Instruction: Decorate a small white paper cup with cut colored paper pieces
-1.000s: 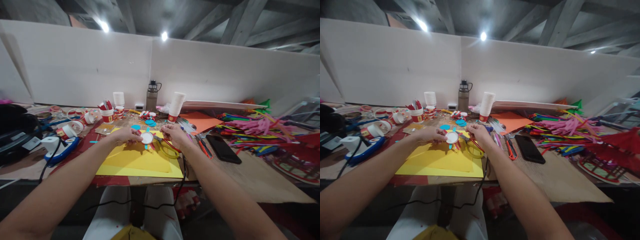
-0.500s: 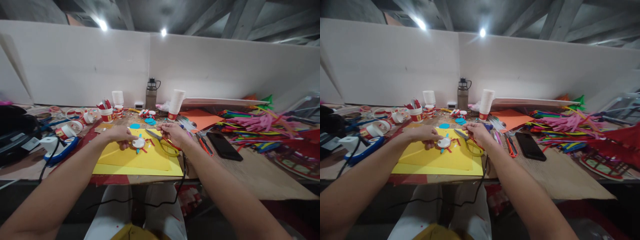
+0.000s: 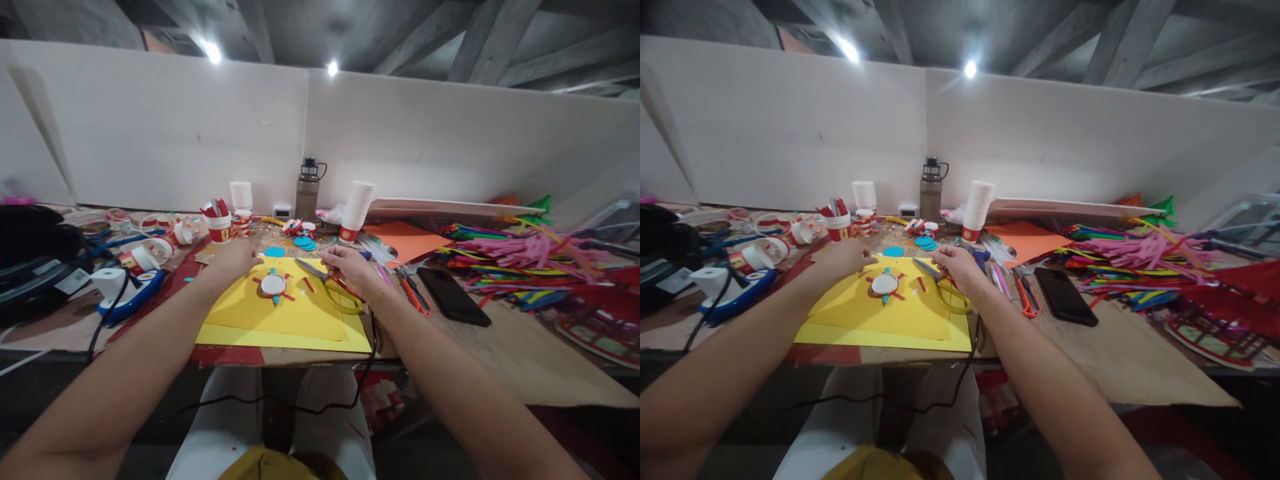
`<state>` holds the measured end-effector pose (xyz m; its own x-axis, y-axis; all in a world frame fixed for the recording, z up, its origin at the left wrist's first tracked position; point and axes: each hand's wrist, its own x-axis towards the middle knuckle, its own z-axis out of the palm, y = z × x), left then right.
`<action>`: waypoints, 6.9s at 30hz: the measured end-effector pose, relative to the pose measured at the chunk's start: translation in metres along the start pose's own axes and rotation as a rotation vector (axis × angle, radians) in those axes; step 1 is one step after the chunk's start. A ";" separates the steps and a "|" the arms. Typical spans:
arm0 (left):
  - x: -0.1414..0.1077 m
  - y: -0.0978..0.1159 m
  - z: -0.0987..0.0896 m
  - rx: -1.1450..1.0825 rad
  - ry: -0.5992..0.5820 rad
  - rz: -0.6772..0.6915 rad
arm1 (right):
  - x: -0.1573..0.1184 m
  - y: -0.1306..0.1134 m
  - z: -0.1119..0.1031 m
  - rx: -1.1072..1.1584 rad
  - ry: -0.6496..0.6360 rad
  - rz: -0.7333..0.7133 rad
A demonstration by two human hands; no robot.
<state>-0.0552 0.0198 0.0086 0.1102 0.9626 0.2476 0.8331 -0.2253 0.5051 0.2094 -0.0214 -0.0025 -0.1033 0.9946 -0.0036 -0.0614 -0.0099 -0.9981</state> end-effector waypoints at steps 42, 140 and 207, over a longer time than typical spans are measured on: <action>-0.009 0.085 0.043 -1.041 -0.187 0.160 | 0.000 -0.004 0.009 0.062 0.103 -0.194; -0.012 0.070 0.030 -1.345 -0.217 0.136 | -0.014 -0.016 0.002 -0.450 0.225 -0.477; -0.021 0.052 0.028 -0.150 0.127 0.393 | 0.013 0.014 0.006 -0.349 0.089 -0.280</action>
<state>0.0006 -0.0083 0.0062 0.3279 0.7753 0.5398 0.6521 -0.5992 0.4644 0.2013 -0.0093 -0.0158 -0.0440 0.9591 0.2795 0.2652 0.2810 -0.9223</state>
